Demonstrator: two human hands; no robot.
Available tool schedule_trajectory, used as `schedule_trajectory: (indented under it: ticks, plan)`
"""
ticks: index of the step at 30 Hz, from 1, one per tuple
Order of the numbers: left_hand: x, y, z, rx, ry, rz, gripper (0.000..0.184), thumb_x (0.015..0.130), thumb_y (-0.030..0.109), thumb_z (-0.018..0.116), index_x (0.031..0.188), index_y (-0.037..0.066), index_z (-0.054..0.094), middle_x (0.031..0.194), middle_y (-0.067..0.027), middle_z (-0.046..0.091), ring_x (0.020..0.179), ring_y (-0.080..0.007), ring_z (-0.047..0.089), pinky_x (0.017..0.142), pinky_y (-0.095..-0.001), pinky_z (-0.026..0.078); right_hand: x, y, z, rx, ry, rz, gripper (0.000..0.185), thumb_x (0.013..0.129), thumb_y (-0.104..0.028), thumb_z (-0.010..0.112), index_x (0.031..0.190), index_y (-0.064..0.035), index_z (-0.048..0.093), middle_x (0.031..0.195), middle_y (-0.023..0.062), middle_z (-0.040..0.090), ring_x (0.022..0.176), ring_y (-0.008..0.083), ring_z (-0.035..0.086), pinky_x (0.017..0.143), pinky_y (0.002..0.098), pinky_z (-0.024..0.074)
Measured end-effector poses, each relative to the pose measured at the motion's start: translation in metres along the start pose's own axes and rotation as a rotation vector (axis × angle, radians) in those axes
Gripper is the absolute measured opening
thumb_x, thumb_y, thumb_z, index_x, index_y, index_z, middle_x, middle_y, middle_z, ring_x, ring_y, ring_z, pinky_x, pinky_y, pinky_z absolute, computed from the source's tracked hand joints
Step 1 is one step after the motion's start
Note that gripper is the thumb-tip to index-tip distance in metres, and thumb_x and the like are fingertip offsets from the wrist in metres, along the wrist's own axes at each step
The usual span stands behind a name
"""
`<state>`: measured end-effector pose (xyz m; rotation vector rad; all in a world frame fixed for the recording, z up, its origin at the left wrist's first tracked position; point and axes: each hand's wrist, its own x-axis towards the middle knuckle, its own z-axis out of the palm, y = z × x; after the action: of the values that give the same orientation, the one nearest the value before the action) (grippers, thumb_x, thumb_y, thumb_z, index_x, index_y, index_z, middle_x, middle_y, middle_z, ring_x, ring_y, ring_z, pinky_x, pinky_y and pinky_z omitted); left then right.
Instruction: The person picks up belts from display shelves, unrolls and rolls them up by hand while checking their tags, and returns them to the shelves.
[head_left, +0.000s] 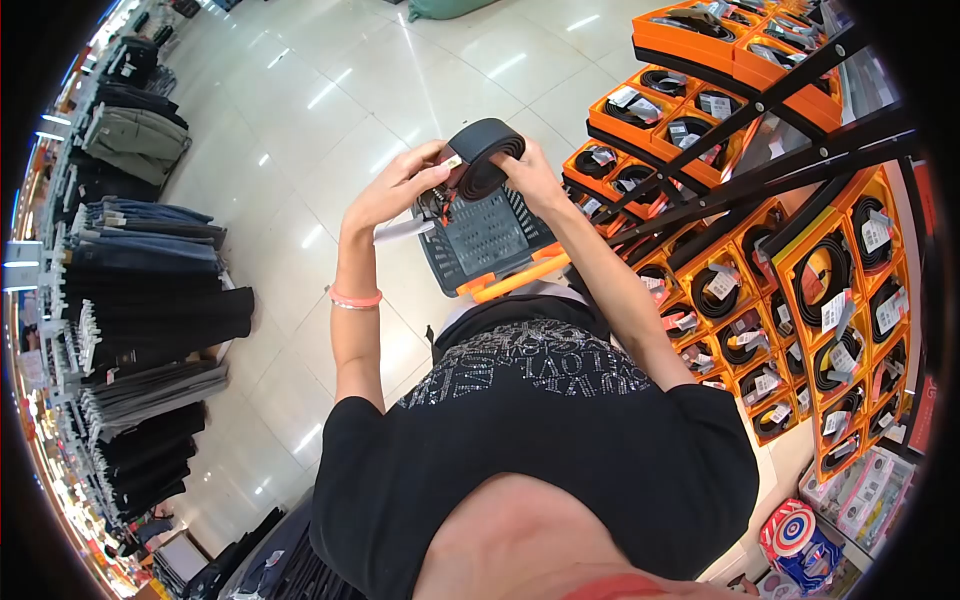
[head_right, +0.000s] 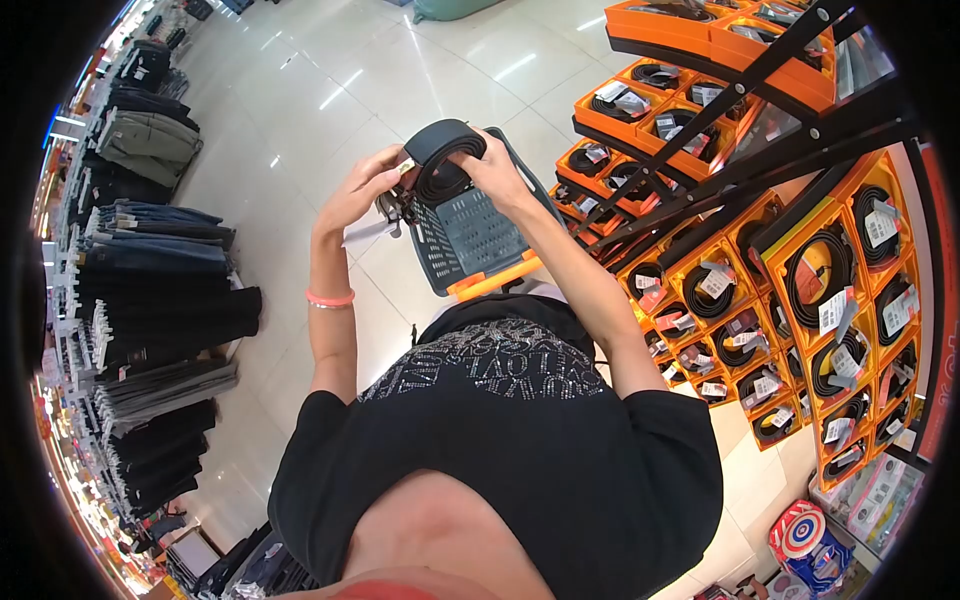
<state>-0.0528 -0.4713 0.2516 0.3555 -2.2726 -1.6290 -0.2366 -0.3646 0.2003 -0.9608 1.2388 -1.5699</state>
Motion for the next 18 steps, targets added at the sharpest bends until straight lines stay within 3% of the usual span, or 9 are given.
schedule_trajectory:
  ticks: [1,3,6,10,13,15,18]
  plan:
    - [0.0,0.001,0.001,0.0,0.0,0.0,0.031,0.088,0.024,0.059,0.105,-0.002,0.056,0.078,-0.002,0.052,0.074,-0.0105,0.049,0.069,-0.0262,0.042,0.0,0.004,-0.004,0.0,0.0,0.0,0.018,0.085,-0.011,0.063,0.101,-0.0011,0.06,0.083,0.0012,0.062,0.075,0.0083,0.056,0.067,0.0224,0.0463]
    - [-0.001,0.005,0.003,-0.108,-0.024,-0.073,0.028,0.087,0.024,0.06,0.102,0.0,0.059,0.081,-0.0015,0.055,0.076,-0.0099,0.05,0.07,-0.0257,0.042,0.0,0.01,-0.009,0.055,-0.078,0.164,0.018,0.087,-0.016,0.063,0.099,-0.0032,0.06,0.08,-0.0017,0.06,0.067,0.0041,0.053,0.055,0.0192,0.0423]
    - [-0.002,0.0,0.004,-0.087,-0.094,-0.118,0.026,0.086,0.023,0.061,0.1,0.001,0.061,0.083,-0.0014,0.059,0.078,-0.0095,0.051,0.071,-0.0254,0.042,-0.004,0.006,-0.004,0.094,-0.07,0.099,0.019,0.087,-0.02,0.063,0.098,-0.005,0.06,0.078,-0.0039,0.059,0.063,0.0007,0.05,0.048,0.0169,0.0367]
    - [-0.001,-0.003,0.014,-0.137,-0.053,-0.096,0.026,0.084,0.023,0.064,0.099,0.002,0.062,0.083,-0.0004,0.06,0.08,-0.009,0.052,0.071,-0.0247,0.042,-0.004,0.009,-0.005,0.1,-0.067,0.092,0.02,0.086,-0.019,0.064,0.098,-0.0035,0.06,0.08,-0.0042,0.059,0.066,0.0032,0.051,0.051,0.0199,0.0409]
    - [-0.003,0.002,0.021,-0.183,0.011,-0.103,0.027,0.081,0.022,0.066,0.099,0.001,0.062,0.083,-0.0004,0.06,0.08,-0.009,0.053,0.072,-0.0245,0.042,0.0,0.007,-0.003,0.037,-0.015,0.022,0.022,0.083,-0.015,0.065,0.102,-0.0049,0.059,0.084,0.0003,0.062,0.068,0.0108,0.059,0.056,0.0252,0.0461]
    - [-0.005,0.008,0.025,-0.219,0.072,-0.184,0.028,0.08,0.022,0.067,0.098,0.001,0.062,0.083,-0.0011,0.06,0.08,-0.0092,0.053,0.073,-0.0244,0.042,0.002,-0.001,-0.003,-0.784,0.247,-0.51,0.032,0.075,-0.008,0.067,0.105,-0.009,0.058,0.092,0.0055,0.064,0.074,0.0227,0.064,0.062,0.0304,0.0499]
    - [-0.002,0.009,0.03,-0.137,0.12,-0.192,0.029,0.08,0.022,0.067,0.097,0.0,0.062,0.084,-0.0013,0.06,0.08,-0.0096,0.053,0.073,-0.0245,0.042,-0.012,-0.04,0.009,-1.062,0.206,-0.638,0.042,0.067,-0.005,0.066,0.106,-0.0134,0.057,0.098,0.0072,0.062,0.077,0.0273,0.064,0.063,0.0326,0.0507]
